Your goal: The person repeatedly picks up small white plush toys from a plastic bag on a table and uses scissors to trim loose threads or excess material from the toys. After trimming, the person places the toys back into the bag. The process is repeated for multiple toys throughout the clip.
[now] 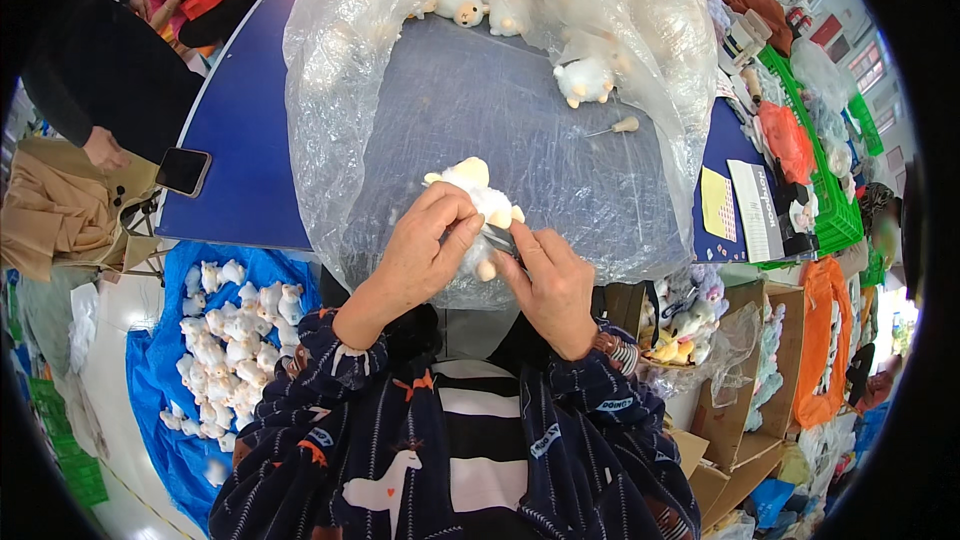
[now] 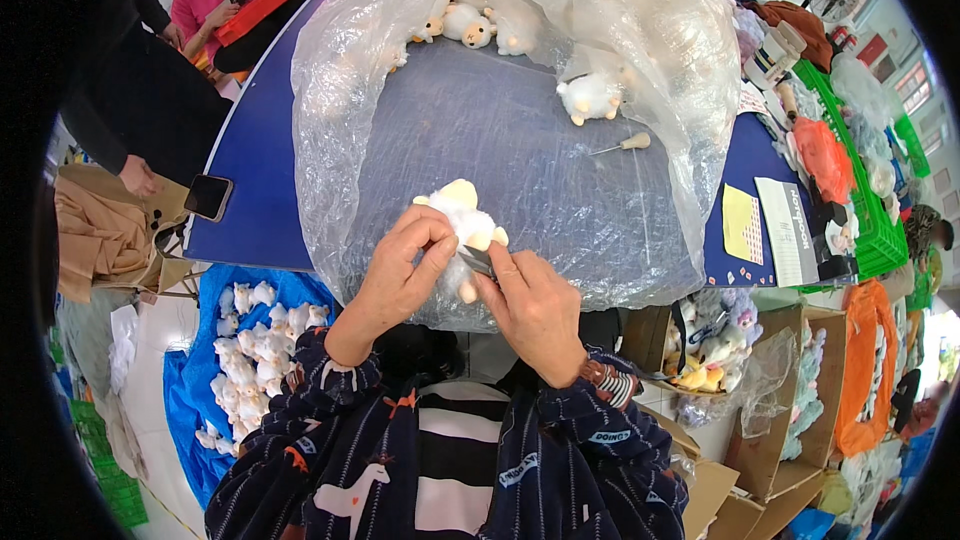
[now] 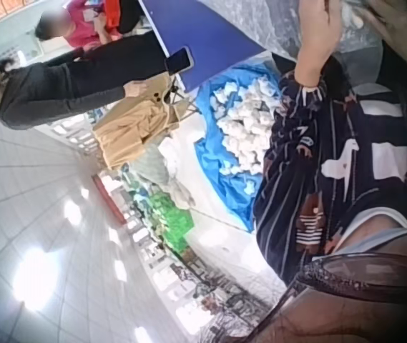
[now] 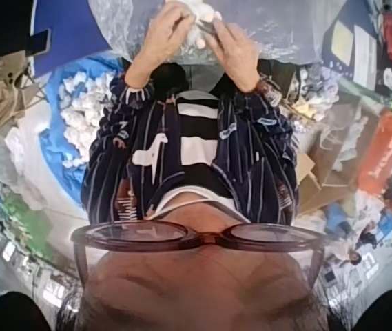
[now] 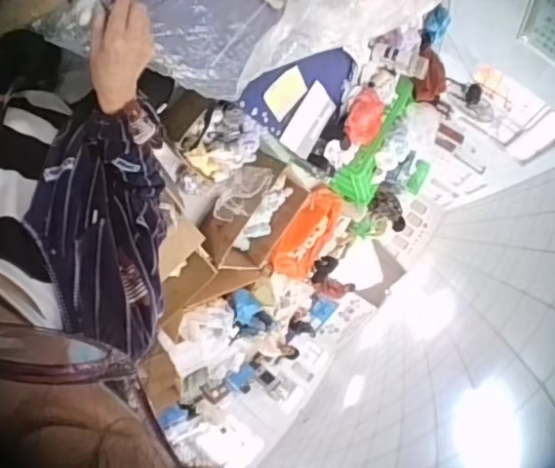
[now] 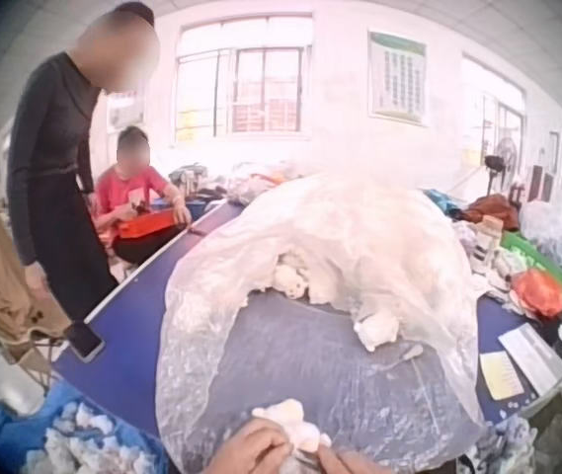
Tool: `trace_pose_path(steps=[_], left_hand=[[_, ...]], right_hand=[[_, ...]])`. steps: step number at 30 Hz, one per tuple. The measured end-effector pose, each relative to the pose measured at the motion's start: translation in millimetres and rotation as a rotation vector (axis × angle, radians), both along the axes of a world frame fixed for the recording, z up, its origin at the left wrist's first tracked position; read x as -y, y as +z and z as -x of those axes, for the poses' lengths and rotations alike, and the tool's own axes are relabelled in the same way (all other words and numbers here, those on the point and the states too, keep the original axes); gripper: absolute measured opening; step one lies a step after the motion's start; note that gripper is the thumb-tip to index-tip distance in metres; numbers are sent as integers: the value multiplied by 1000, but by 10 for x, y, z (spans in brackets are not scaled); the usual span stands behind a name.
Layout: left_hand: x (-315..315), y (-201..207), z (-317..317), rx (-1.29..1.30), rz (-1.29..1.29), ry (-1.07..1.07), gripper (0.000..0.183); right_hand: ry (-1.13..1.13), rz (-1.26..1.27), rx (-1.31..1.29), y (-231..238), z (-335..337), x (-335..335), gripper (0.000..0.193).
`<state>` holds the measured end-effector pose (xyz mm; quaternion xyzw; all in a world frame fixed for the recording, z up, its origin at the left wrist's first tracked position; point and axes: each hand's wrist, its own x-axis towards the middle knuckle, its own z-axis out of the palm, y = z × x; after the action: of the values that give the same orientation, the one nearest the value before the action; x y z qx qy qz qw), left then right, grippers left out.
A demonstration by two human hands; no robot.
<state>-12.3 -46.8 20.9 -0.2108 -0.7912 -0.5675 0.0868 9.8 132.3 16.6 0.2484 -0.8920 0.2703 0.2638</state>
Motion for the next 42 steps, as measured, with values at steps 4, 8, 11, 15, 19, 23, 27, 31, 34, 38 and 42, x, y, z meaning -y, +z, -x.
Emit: trace_pose_path(steps=[4, 8, 11, 15, 19, 23, 27, 31, 34, 38, 42], left_hand=[[13, -4, 9, -29, 13, -14, 13], [15, 31, 4, -25, 33, -41, 19], [51, 15, 15, 39, 103, -77, 32], [107, 6, 39, 121, 80, -112, 36], [104, -21, 42, 112, 58, -109, 36], [126, -51, 46, 99, 42, -101, 35], [123, -70, 44, 90, 37, -93, 34], [128, -68, 46, 88, 46, -89, 34], [129, -81, 38, 85, 41, -85, 34], [135, -81, 39, 79, 28, -92, 34], [128, -75, 40, 62, 56, -87, 34]], right_hand=[[-14, 66, 28, -20, 3, 46, 28], [39, 334, 249, -66, 19, 24, 27], [50, 396, 355, -82, 3, -32, 28], [14, 404, 292, -200, -56, -23, 30], [24, 406, 272, -259, -74, 11, 32], [2, 419, 227, -294, -56, 51, 32], [-42, 416, 196, -309, -67, 103, 31], [-57, 451, 174, -347, -60, 139, 31], [-60, 477, 185, -349, -67, 159, 30], [-39, 498, 172, -351, -40, 179, 31], [41, 499, 174, -294, -30, 185, 32]])
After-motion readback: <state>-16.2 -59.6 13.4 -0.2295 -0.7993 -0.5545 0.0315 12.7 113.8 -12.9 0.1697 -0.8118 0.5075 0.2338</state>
